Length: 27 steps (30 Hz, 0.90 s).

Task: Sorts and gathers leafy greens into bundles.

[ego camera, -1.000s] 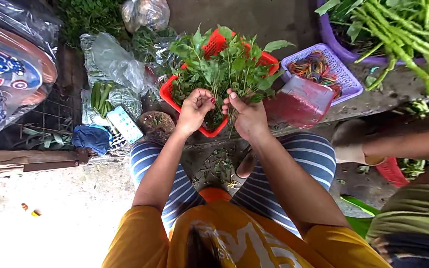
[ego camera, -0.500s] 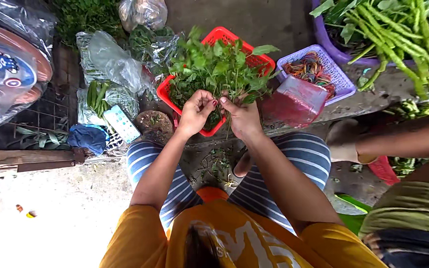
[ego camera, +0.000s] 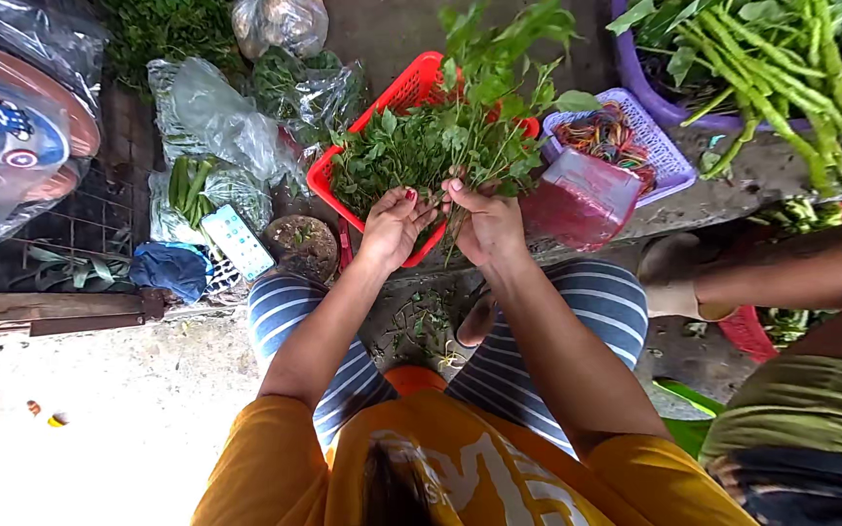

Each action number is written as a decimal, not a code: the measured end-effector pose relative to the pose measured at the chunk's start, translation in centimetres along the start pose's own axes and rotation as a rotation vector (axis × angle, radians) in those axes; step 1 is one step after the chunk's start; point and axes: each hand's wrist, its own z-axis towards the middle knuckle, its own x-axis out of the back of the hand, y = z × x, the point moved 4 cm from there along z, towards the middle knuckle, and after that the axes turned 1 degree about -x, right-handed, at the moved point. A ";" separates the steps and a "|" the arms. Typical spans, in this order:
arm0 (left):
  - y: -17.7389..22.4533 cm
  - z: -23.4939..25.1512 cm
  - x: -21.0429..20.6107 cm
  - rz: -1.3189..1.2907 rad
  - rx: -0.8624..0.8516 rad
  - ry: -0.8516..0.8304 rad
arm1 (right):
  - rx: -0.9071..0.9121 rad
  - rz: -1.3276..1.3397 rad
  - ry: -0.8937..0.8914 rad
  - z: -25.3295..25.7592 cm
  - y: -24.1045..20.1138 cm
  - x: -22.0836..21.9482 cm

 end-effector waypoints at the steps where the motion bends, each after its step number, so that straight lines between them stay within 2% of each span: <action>1: -0.1 0.2 0.3 -0.056 0.038 0.067 | 0.035 0.015 -0.006 0.2 -0.3 0.2; 4: 0.2 1.3 2.1 -0.124 0.072 0.255 | 0.128 0.039 -0.008 0.8 -2.4 1.0; 6: 0.7 1.5 2.7 0.034 0.068 0.248 | 0.150 0.037 0.018 0.9 -3.4 1.6; 7: 0.7 1.2 2.7 0.215 0.083 0.178 | 0.150 0.029 0.022 1.0 -3.7 1.9; 9: 0.1 -0.2 2.3 0.713 0.160 -0.121 | 0.136 0.005 0.015 0.9 -3.9 2.5; 12: -1.8 -4.2 0.4 1.357 0.456 -0.716 | 0.095 -0.002 -0.035 0.5 -3.9 3.1; 13: -2.1 -5.2 -0.2 1.531 0.541 -0.871 | 0.073 -0.001 -0.046 0.2 -3.9 3.2; 14: -2.1 -5.5 -0.5 1.650 0.558 -0.946 | 0.049 -0.017 -0.049 -0.2 -4.0 3.2; 16: -1.3 -4.8 -0.6 1.624 0.445 -0.852 | -0.003 -0.060 -0.057 -1.1 -4.2 3.1; 19: 0.0 -2.7 0.2 1.216 0.088 -0.558 | -0.039 -0.069 -0.068 -1.5 -3.5 3.0; 21: 0.6 -2.1 0.0 0.997 -0.098 -0.483 | -0.046 -0.073 -0.055 -1.5 -2.8 2.7; 27: 0.4 -1.7 -1.0 0.869 -0.265 -0.401 | -0.022 -0.123 -0.060 -1.1 -1.6 2.1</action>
